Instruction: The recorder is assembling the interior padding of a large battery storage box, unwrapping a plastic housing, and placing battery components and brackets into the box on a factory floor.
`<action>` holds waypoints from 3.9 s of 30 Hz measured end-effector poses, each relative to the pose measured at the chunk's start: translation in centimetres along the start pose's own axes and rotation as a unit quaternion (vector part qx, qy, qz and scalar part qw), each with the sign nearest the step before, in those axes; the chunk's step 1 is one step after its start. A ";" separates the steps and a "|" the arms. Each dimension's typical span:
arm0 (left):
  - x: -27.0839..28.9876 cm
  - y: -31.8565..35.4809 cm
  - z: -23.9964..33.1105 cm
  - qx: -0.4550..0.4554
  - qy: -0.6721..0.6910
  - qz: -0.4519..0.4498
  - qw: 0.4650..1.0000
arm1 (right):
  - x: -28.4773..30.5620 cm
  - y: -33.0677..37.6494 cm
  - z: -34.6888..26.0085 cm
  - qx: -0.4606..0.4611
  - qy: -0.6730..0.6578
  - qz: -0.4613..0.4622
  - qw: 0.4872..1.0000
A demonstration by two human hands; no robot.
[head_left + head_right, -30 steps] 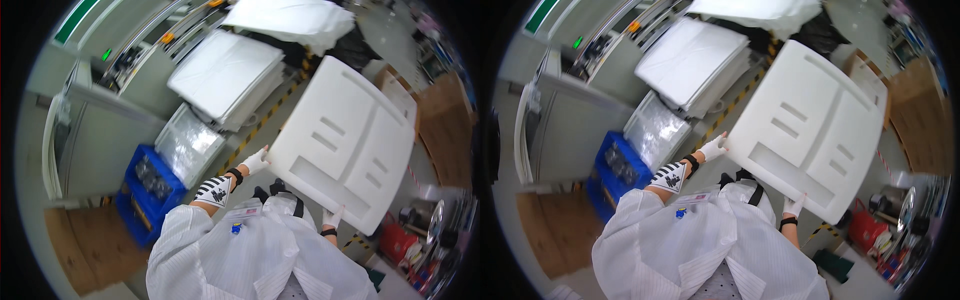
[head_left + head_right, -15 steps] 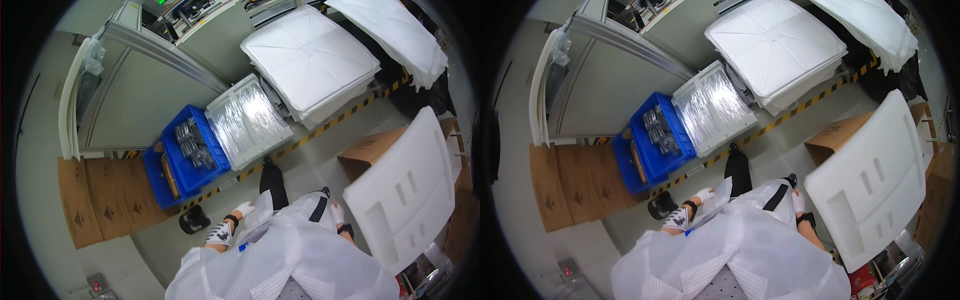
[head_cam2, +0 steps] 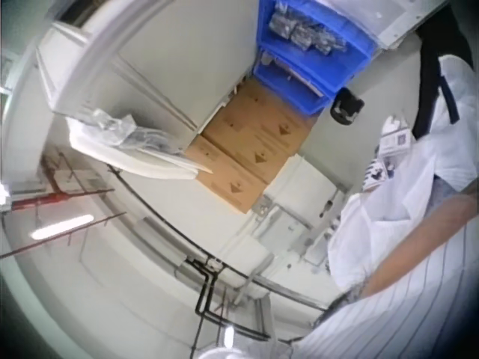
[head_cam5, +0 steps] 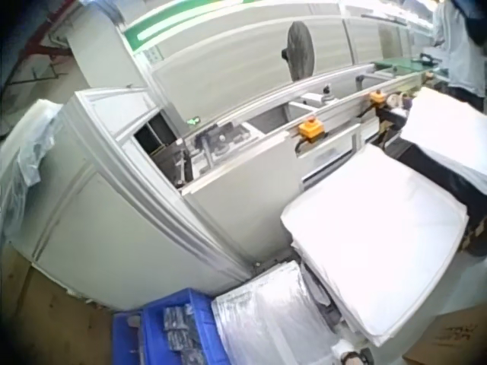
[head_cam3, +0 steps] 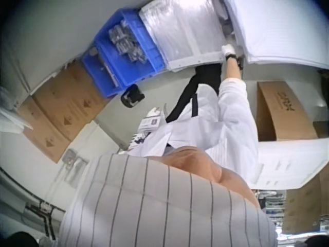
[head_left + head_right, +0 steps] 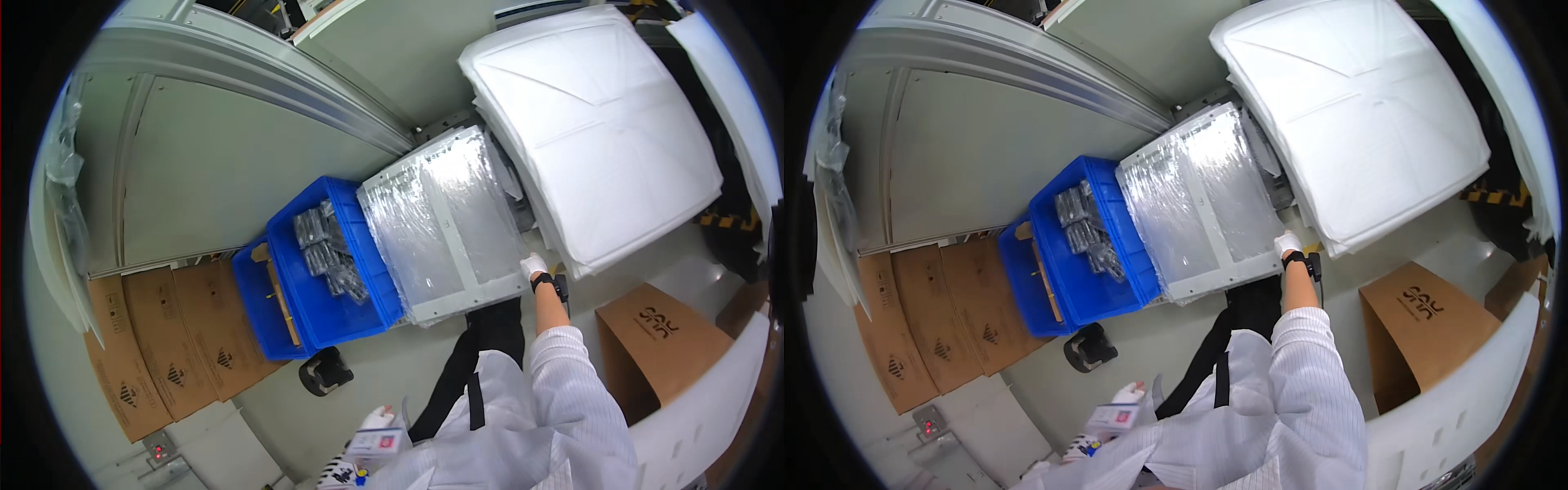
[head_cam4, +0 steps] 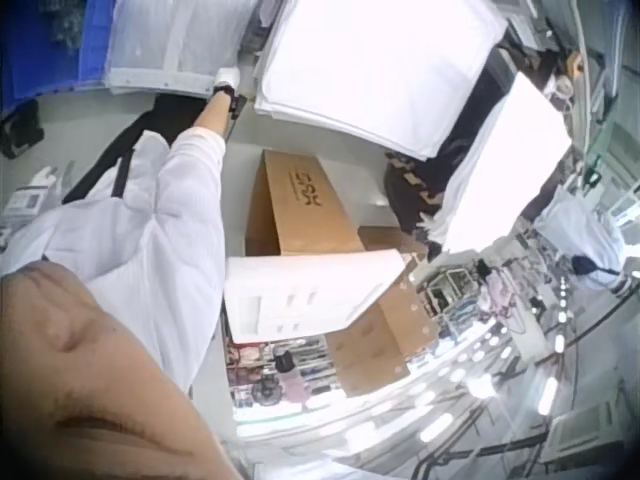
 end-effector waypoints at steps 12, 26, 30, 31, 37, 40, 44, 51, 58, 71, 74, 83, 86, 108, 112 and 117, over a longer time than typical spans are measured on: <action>-7.7 -0.9 -1.1 0.021 0.144 -0.077 0.986 | -0.3 9.3 -9.8 0.315 0.174 -0.085 0.929; 0.7 10.0 43.8 -0.326 0.445 -0.314 0.773 | 16.3 50.1 -37.9 0.494 0.098 -0.130 0.854; 3.2 10.3 44.0 -0.391 0.172 -0.181 0.886 | 14.0 57.4 -36.3 0.645 0.397 -0.030 0.652; 1.4 13.2 44.7 -0.499 -0.077 -0.108 0.856 | 13.6 55.0 -35.1 0.645 0.276 -0.016 0.713; -1.4 22.1 44.9 -0.587 -0.009 -0.050 0.808 | 23.5 69.8 -28.9 0.501 0.312 0.024 0.807; -5.1 33.9 45.3 -0.719 0.017 -0.002 0.695 | 28.0 74.0 -22.3 0.404 0.264 0.063 0.874; -10.3 50.0 43.5 -0.770 0.154 -0.045 0.618 | 31.8 81.8 -13.5 0.419 0.166 0.208 0.868; -25.8 73.9 33.4 -0.921 0.056 0.008 0.386 | 36.0 95.9 4.9 0.380 0.065 0.507 0.771; -43.8 83.8 23.3 -0.841 0.144 -0.375 0.362 | 37.6 109.0 20.9 0.152 0.325 0.746 0.561; -76.1 40.1 10.4 -0.239 -0.197 -0.656 0.688 | 20.2 88.5 50.8 -0.079 0.295 0.582 0.754; -72.3 28.0 8.4 -0.101 -0.330 -0.580 0.738 | 12.5 78.8 52.0 -0.167 0.159 0.362 0.903; -67.4 40.0 29.8 -0.440 -0.491 -0.427 0.619 | 25.1 75.2 49.6 -0.181 -0.095 0.222 0.953; -67.7 38.4 37.1 -0.625 -0.546 -0.207 0.518 | 39.5 71.8 43.7 -0.117 -0.119 0.431 0.887; -67.2 23.6 30.4 -0.432 -0.698 -0.266 0.505 | 53.1 47.5 43.3 -0.206 0.000 0.418 0.885; -66.4 19.8 27.0 -0.387 -0.708 -0.294 0.512 | 49.5 50.1 41.5 -0.225 -0.068 0.456 0.858; -66.5 22.8 26.9 -0.305 -0.770 -0.360 0.430 | 49.0 50.8 41.5 -0.198 -0.100 0.433 0.874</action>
Point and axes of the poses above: each hand's wrist, its own y-axis away from the middle knuckle, its own x-axis out of the back of the hand, z = x × y, the point moved 7 cm from there along -y, towards the middle knuckle, and after that the axes turned 5 degrees about -z, right-handed, at the moved point
